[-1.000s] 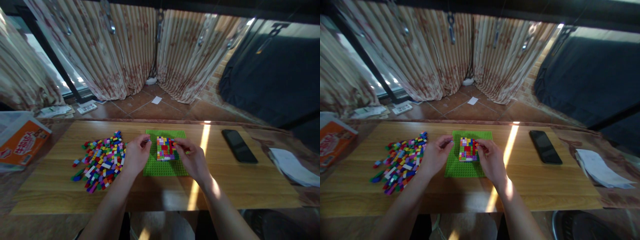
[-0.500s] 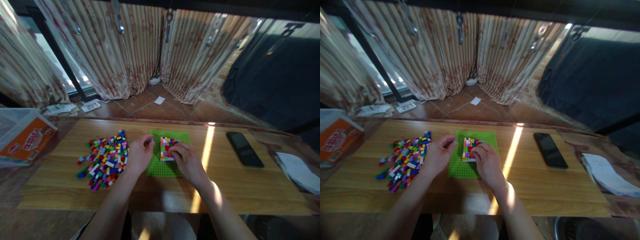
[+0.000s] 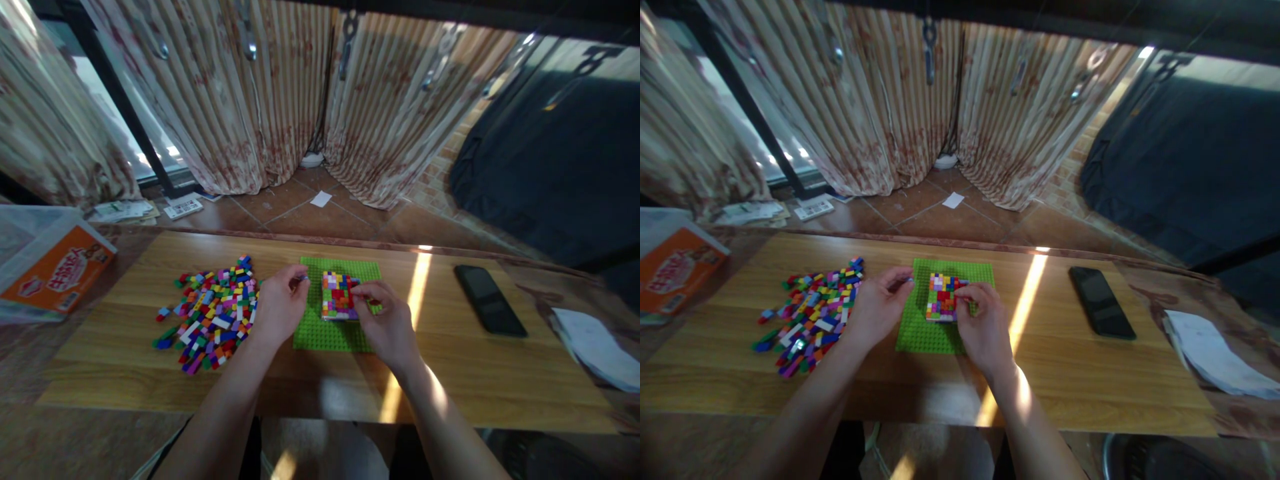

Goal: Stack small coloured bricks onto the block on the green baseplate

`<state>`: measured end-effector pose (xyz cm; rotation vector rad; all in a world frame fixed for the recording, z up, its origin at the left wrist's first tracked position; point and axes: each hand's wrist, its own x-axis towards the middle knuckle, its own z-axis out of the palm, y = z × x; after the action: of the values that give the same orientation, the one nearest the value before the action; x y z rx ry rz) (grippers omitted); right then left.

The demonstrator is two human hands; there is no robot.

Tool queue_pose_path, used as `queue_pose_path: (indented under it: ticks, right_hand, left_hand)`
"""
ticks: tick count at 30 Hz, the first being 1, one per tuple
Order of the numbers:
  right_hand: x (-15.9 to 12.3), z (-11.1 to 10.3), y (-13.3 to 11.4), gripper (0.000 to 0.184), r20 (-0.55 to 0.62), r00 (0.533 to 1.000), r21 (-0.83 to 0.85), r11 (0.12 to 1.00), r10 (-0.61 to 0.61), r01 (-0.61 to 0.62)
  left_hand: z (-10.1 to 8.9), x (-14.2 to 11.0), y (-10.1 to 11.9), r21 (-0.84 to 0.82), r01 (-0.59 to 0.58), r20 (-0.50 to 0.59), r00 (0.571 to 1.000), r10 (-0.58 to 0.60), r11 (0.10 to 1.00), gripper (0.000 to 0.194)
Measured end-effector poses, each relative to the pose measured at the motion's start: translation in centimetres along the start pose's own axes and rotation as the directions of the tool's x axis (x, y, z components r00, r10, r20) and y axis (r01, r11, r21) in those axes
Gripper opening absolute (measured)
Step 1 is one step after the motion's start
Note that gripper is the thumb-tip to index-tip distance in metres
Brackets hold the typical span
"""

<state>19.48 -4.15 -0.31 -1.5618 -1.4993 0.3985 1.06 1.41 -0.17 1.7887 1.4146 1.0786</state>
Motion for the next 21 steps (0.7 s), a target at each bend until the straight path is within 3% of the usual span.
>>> queue_pose_path:
  ticks: [3, 7, 13, 21]
  right_hand:
    - [0.1, 0.1, 0.4, 0.014, -0.071, 0.988, 0.094, 0.987, 0.134, -0.127]
    - [0.1, 0.9, 0.8, 0.028, -0.05, 0.973, 0.109, 0.97, 0.226, -0.219]
    - [0.1, 1.5, 0.2, 0.028, -0.075, 0.972, -0.049, 0.973, 0.221, -0.225]
    - [0.0, 1.6, -0.2, 0.022, -0.05, 0.993, -0.109, 0.987, 0.111, -0.116]
  left_hand:
    - [0.0, 0.0, 0.0, 0.015, 0.01, 0.012, 1.0, -0.01, 1.0, 0.023]
    - [0.1, 0.0, 0.0, 0.018, 0.011, 0.022, 1.0, -0.012, 1.0, 0.023]
    - [0.1, 0.0, -0.1, 0.003, 0.011, 0.02, 1.0, -0.011, 1.0, 0.024]
    - [0.0, -0.2, 0.0, -0.001, -0.001, 0.02, 1.0, 0.001, 1.0, 0.023]
